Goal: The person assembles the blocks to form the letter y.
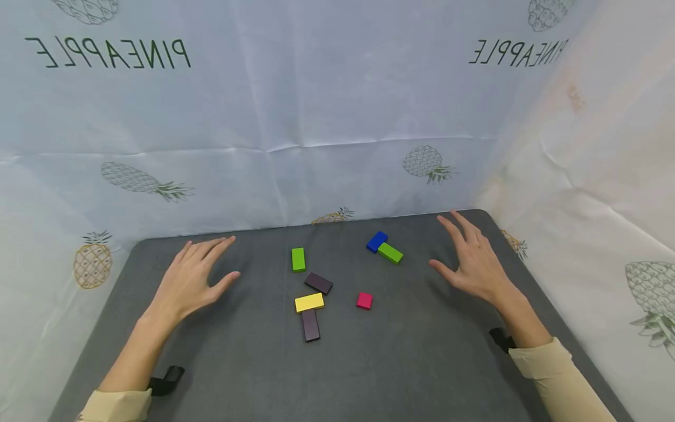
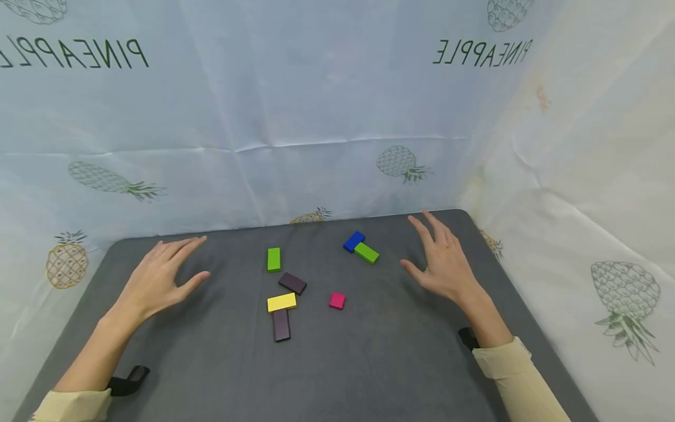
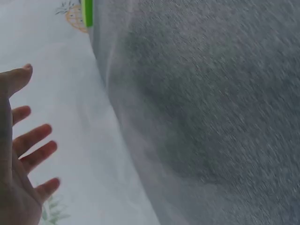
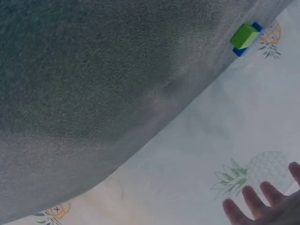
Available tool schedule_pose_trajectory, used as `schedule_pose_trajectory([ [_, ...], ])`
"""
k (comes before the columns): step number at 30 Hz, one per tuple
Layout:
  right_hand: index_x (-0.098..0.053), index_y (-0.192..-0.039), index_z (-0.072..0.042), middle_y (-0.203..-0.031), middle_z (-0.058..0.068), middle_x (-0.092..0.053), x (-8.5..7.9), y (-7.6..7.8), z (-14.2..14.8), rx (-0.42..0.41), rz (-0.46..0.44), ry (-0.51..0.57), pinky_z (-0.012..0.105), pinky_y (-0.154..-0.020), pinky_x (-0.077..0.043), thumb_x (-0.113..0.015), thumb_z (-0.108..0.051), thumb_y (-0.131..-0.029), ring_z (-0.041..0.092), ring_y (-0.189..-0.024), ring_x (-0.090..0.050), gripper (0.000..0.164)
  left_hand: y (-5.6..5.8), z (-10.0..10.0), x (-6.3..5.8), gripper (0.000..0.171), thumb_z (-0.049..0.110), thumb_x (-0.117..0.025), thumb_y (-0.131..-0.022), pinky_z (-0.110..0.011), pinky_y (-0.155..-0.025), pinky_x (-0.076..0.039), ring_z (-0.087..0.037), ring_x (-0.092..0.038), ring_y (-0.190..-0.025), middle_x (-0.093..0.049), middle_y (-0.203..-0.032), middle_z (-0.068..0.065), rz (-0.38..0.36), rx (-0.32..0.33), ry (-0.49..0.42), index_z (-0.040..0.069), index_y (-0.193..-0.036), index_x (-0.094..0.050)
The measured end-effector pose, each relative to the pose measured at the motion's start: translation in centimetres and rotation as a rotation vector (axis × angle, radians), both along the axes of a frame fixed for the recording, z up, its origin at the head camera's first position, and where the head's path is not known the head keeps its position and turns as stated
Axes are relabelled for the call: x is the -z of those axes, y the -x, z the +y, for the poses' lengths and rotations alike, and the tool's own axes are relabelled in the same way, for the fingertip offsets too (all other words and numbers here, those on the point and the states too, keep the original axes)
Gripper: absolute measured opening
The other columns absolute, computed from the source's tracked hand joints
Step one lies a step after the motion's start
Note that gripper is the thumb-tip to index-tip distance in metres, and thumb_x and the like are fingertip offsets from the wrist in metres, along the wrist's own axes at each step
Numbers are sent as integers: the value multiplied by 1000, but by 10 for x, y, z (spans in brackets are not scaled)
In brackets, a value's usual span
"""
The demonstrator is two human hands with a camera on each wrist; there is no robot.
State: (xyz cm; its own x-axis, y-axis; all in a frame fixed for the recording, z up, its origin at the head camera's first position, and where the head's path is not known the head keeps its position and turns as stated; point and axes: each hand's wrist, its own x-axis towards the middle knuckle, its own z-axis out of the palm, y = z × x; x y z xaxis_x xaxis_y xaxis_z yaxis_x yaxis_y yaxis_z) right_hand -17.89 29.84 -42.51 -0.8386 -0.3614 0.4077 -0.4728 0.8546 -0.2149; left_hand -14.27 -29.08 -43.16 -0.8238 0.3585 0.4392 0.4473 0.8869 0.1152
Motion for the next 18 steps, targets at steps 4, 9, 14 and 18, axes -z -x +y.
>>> schedule_pose_trajectory([
  [4,-36,-168,-11,-168,29,-37,0,-2,-3,-14,-38,39,79,-110,-39,-85,-29,-89,58,-148,-42,94,1,12,-3,70,31,-86,-91,-72,-103,-49,-47,-66,-125,-70,-140,-21,-87,6,-39,11,-153,-60],
  [9,-38,-166,-10,-161,27,-44,-2,-7,-9,-26,-128,95,79,-110,-40,-84,-23,-94,54,-147,-44,86,0,30,-6,59,31,-82,-97,-68,-99,-54,-46,-68,-125,-71,-139,-21,-211,39,-72,8,-149,-64],
  [14,-41,-164,-8,-157,24,-49,-3,-10,-14,-44,-178,140,77,-109,-42,-83,-21,-96,51,-144,-48,81,-4,52,-8,48,30,-77,-101,-63,-103,-56,-40,-68,-129,-71,-139,-15,-350,104,-91,7,-143,-68],
  [18,-42,-162,-5,-153,24,-53,-2,-10,-16,-71,-190,165,71,-106,-46,-82,-18,-96,45,-137,-53,78,-6,69,-11,40,26,-76,-102,-60,-102,-57,-35,-69,-127,-73,-135,-11,-424,177,-105,7,-137,-72],
])
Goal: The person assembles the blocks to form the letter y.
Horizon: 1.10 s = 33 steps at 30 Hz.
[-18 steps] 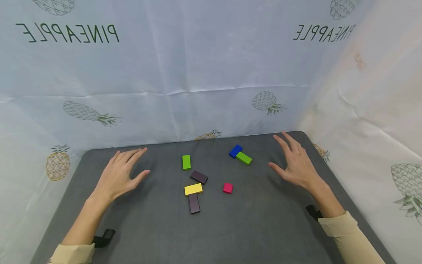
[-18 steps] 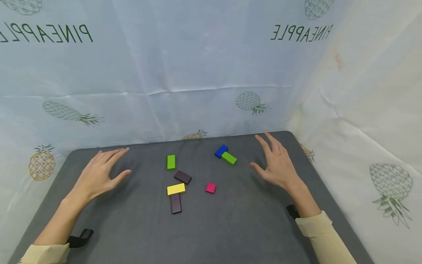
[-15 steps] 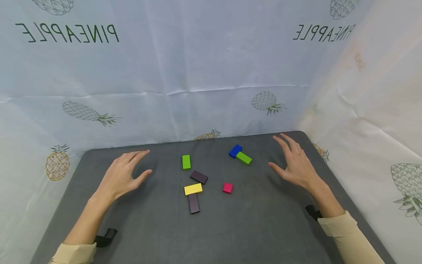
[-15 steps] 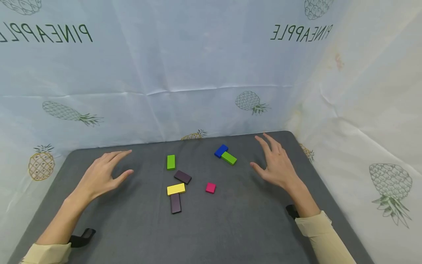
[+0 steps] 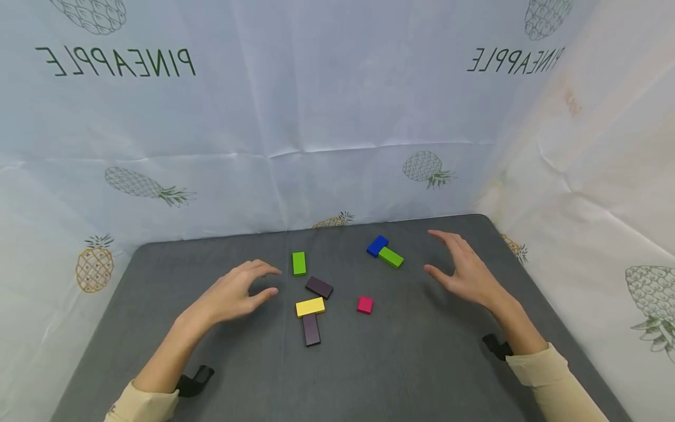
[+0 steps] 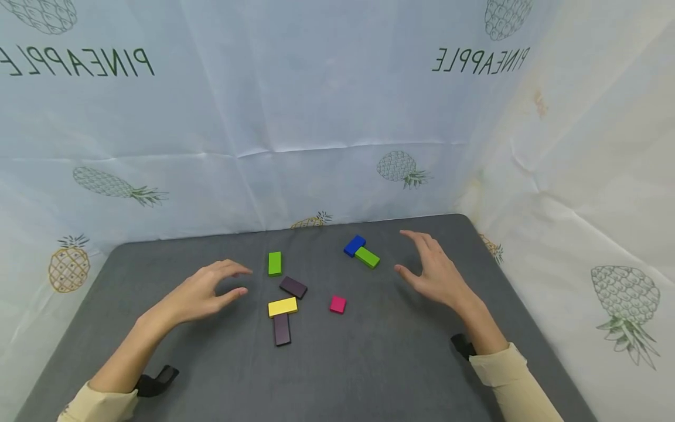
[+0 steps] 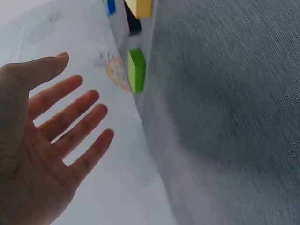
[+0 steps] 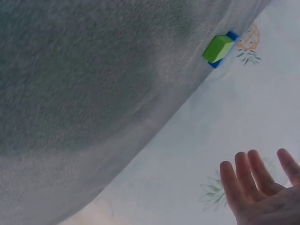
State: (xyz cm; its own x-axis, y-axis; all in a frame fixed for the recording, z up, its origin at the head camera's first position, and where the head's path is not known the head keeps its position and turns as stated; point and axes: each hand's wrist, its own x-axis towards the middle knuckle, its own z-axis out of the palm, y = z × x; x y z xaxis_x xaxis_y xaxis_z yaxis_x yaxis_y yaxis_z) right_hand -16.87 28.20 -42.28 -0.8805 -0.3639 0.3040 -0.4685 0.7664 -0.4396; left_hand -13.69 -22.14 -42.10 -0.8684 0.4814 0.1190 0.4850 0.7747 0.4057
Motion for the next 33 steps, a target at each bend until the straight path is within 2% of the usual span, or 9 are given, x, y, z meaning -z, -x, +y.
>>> schedule_pose_trajectory([
  [6,-44,-159,-2,-151,21,-57,4,0,-4,-39,-7,41,62,-105,-50,-82,-15,-96,42,-134,-57,74,3,25,1,35,19,-75,-104,-56,-99,-59,-33,-72,-118,-73,-133,-12,-71,119,-87,6,-136,-71],
  [13,-48,-157,-1,-150,21,-59,9,1,-11,-83,-45,75,61,-104,-53,-82,-14,-97,40,-132,-61,70,7,51,14,33,17,-75,-104,-52,-100,-60,-30,-74,-115,-74,-133,-9,-130,211,-153,6,-135,-71],
  [16,-49,-156,-1,-150,23,-59,11,0,-13,-100,-59,93,62,-104,-54,-81,-13,-97,42,-132,-61,68,7,62,20,31,17,-76,-103,-45,-98,-61,-26,-74,-111,-76,-130,-8,-143,237,-188,6,-132,-73],
  [22,-52,-154,-1,-150,22,-61,14,-1,-18,-118,-100,118,64,-103,-55,-80,-14,-99,43,-131,-63,62,8,79,29,27,13,-79,-100,-29,-88,-63,-14,-72,-98,-78,-119,-12,-204,270,-318,2,-125,-75],
  [25,-53,-153,-3,-150,21,-61,13,-1,-20,-121,-117,120,64,-104,-55,-78,-16,-101,43,-131,-64,60,9,86,32,28,13,-80,-100,-25,-85,-62,-9,-71,-97,-77,-117,-14,-220,282,-343,1,-124,-75],
  [33,-54,-153,-3,-148,17,-64,12,-2,-24,-139,-136,135,63,-104,-55,-78,-16,-101,43,-129,-66,58,9,102,40,29,13,-79,-100,-25,-88,-63,-15,-74,-98,-78,-114,-16,-310,293,-418,-2,-125,-75],
])
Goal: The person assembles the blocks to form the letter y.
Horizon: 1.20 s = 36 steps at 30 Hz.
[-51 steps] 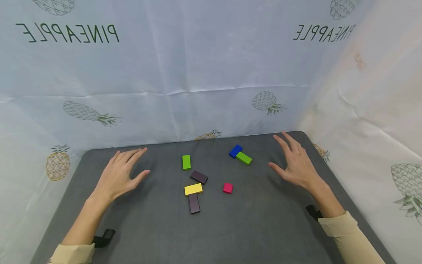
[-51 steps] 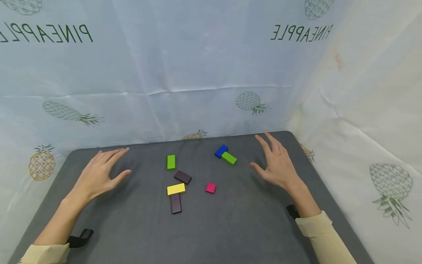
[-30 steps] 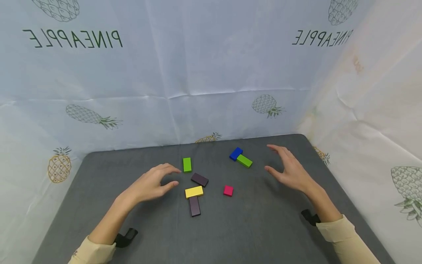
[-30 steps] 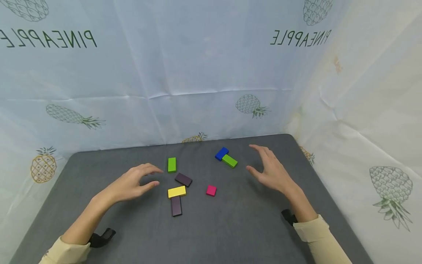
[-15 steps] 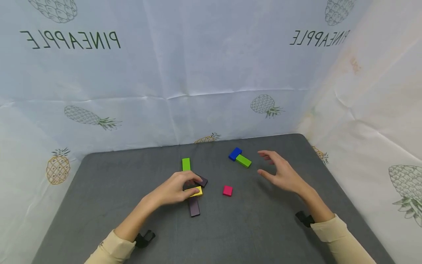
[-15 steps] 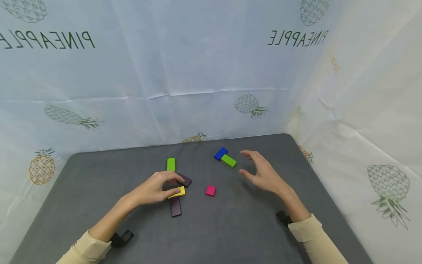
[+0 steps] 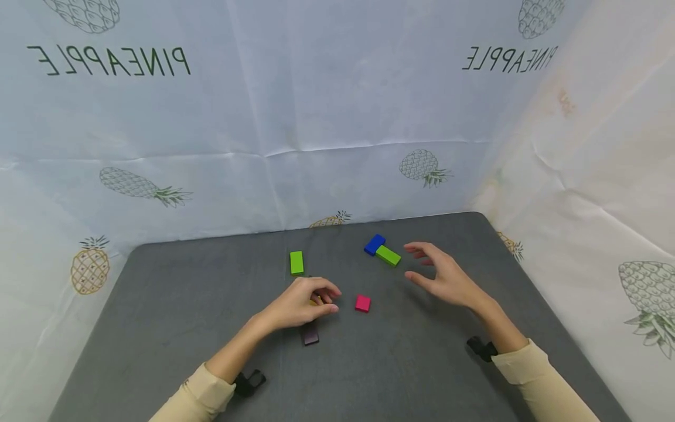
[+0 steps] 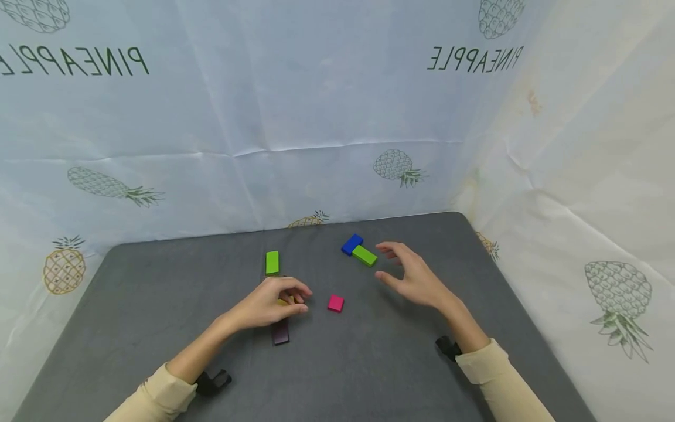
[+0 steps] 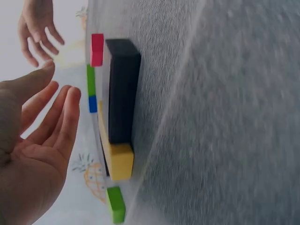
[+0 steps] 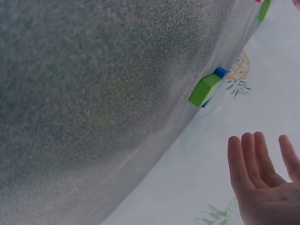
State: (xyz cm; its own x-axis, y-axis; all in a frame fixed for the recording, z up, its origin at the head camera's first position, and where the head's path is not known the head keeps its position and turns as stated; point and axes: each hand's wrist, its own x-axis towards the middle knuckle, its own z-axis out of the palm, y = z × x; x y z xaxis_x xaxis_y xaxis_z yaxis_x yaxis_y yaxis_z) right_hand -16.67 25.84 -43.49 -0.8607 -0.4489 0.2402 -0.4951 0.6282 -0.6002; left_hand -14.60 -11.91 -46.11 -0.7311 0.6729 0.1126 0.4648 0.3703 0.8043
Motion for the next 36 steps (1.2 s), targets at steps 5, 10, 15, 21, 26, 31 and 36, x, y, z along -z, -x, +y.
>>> schedule_pose_trajectory([
  [5,-54,-153,-4,-148,18,-65,0,0,-2,-7,-13,8,63,-104,-56,-78,-16,-102,44,-129,-67,58,0,10,2,30,12,-78,-101,-25,-91,-63,-20,-77,-101,-77,-119,-18,-30,15,-9,-3,-127,-73],
  [10,-54,-152,-5,-147,18,-65,1,0,-5,-27,-19,22,61,-103,-57,-77,-15,-102,44,-128,-67,57,3,21,4,32,8,-78,-100,-21,-93,-62,-22,-78,-104,-76,-125,-19,-44,23,1,-4,-129,-72],
  [15,-55,-152,-8,-146,20,-65,2,0,-8,-46,-50,35,57,-104,-58,-76,-16,-103,43,-127,-68,54,6,30,6,35,6,-79,-99,-17,-90,-60,-25,-79,-106,-74,-129,-20,-75,19,28,-5,-132,-71],
  [21,-56,-151,-6,-145,21,-66,3,0,-8,-43,-89,42,58,-104,-58,-75,-16,-104,43,-125,-68,52,11,44,14,38,7,-80,-98,-17,-84,-60,-18,-78,-96,-74,-129,-20,-20,5,78,-5,-133,-71],
  [26,-55,-150,-2,-143,21,-67,3,-1,-9,-46,-87,39,57,-102,-59,-75,-15,-104,42,-123,-69,52,11,54,16,37,7,-80,-98,-17,-79,-58,-15,-76,-89,-75,-127,-20,20,-8,97,-5,-131,-72],
  [31,-56,-149,-1,-140,20,-68,4,-2,-8,-55,-74,53,55,-101,-60,-75,-14,-103,41,-122,-70,51,13,58,22,33,9,-83,-96,-17,-74,-55,-9,-73,-82,-76,-118,-17,9,-38,79,-3,-126,-75],
  [36,-56,-149,-3,-140,21,-68,6,-3,-7,-62,-86,64,54,-101,-60,-75,-13,-103,42,-122,-69,51,14,59,24,30,11,-85,-95,-17,-73,-54,-6,-71,-80,-78,-113,-15,20,-44,71,-1,-121,-77],
])
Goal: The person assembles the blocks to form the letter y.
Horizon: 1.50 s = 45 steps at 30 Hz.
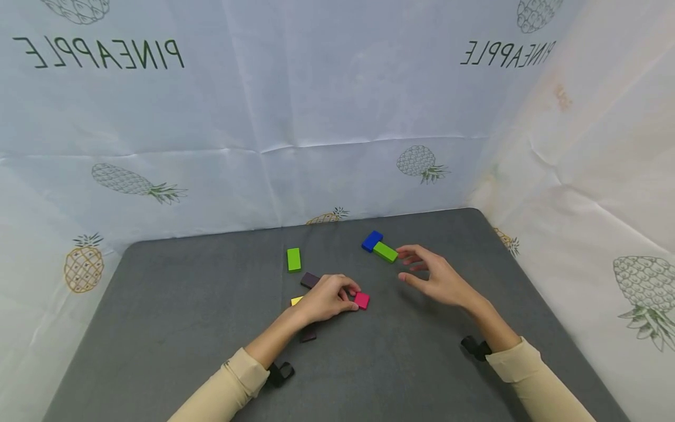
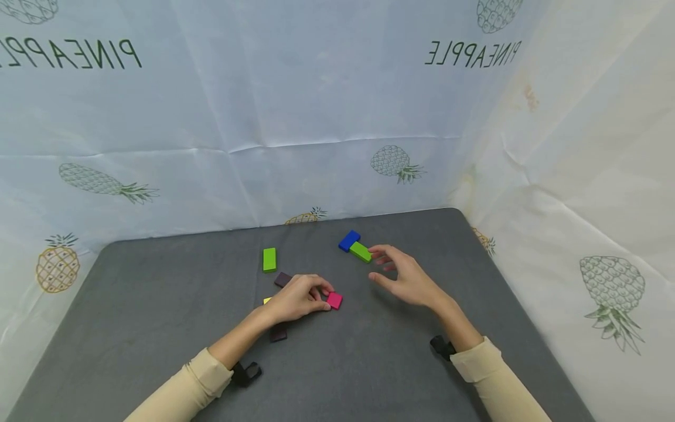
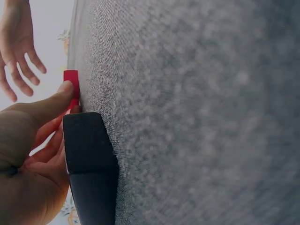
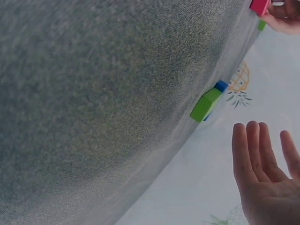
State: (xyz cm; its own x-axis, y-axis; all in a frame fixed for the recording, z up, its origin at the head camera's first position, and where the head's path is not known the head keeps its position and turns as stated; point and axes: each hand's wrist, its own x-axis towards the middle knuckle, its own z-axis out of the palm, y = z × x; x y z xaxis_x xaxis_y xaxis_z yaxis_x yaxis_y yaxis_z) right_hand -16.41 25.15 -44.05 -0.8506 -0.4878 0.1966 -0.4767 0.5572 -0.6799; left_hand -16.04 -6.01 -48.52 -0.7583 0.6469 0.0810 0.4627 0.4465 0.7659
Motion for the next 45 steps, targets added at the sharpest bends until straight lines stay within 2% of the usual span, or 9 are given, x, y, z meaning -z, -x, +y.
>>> schedule_pose_trajectory([
  [6,-56,-150,-4,-138,21,-69,1,0,-1,2,-17,5,53,-101,-60,-75,-14,-103,43,-122,-69,51,0,-7,-3,28,11,-85,-95,-17,-74,-55,-5,-70,-82,-79,-111,-13,37,24,15,0,-119,-78],
  [11,-56,-150,-6,-139,21,-69,2,-1,-3,4,-27,-1,50,-101,-61,-76,-15,-103,42,-122,-69,52,1,-17,-4,28,8,-84,-95,-19,-77,-57,-10,-73,-86,-79,-113,-13,50,42,39,0,-121,-78],
  [21,-55,-150,0,-140,21,-69,1,-2,-6,-6,-32,6,51,-101,-61,-75,-15,-104,41,-122,-69,53,1,-20,-6,30,6,-82,-96,-18,-77,-57,-12,-74,-87,-78,-116,-15,9,71,42,-2,-125,-78],
  [27,-56,-150,-1,-139,22,-69,3,-3,-5,-11,-24,12,52,-100,-61,-76,-15,-103,42,-121,-69,53,-2,-16,-5,33,9,-85,-95,-18,-77,-56,-11,-73,-87,-78,-114,-14,-1,43,41,-2,-124,-78],
  [31,-56,-150,-3,-139,22,-69,3,-3,-5,-11,-27,17,54,-100,-61,-76,-14,-103,42,-121,-69,53,-5,-11,-4,38,16,-90,-90,-18,-77,-55,-14,-71,-87,-78,-109,-13,1,-4,46,-2,-121,-78],
  [36,-55,-151,0,-139,22,-69,3,-2,-5,-4,-28,16,53,-100,-61,-76,-15,-103,41,-120,-70,54,-9,-6,-4,35,16,-92,-88,-19,-76,-54,-16,-71,-83,-77,-100,-11,27,-54,52,-2,-116,-79],
  [40,-55,-151,-1,-139,22,-68,3,-1,-5,-6,-27,14,52,-100,-61,-75,-15,-104,41,-120,-70,53,-10,-4,-5,32,15,-91,-89,-19,-75,-54,-15,-70,-82,-78,-98,-11,38,-52,49,-2,-114,-79],
  [45,-55,-151,0,-139,22,-68,3,-1,-5,-4,-27,11,50,-100,-61,-75,-15,-104,41,-121,-70,54,-10,-4,-6,28,14,-89,-91,-18,-75,-54,-8,-68,-81,-79,-101,-12,42,-25,35,-1,-113,-79],
])
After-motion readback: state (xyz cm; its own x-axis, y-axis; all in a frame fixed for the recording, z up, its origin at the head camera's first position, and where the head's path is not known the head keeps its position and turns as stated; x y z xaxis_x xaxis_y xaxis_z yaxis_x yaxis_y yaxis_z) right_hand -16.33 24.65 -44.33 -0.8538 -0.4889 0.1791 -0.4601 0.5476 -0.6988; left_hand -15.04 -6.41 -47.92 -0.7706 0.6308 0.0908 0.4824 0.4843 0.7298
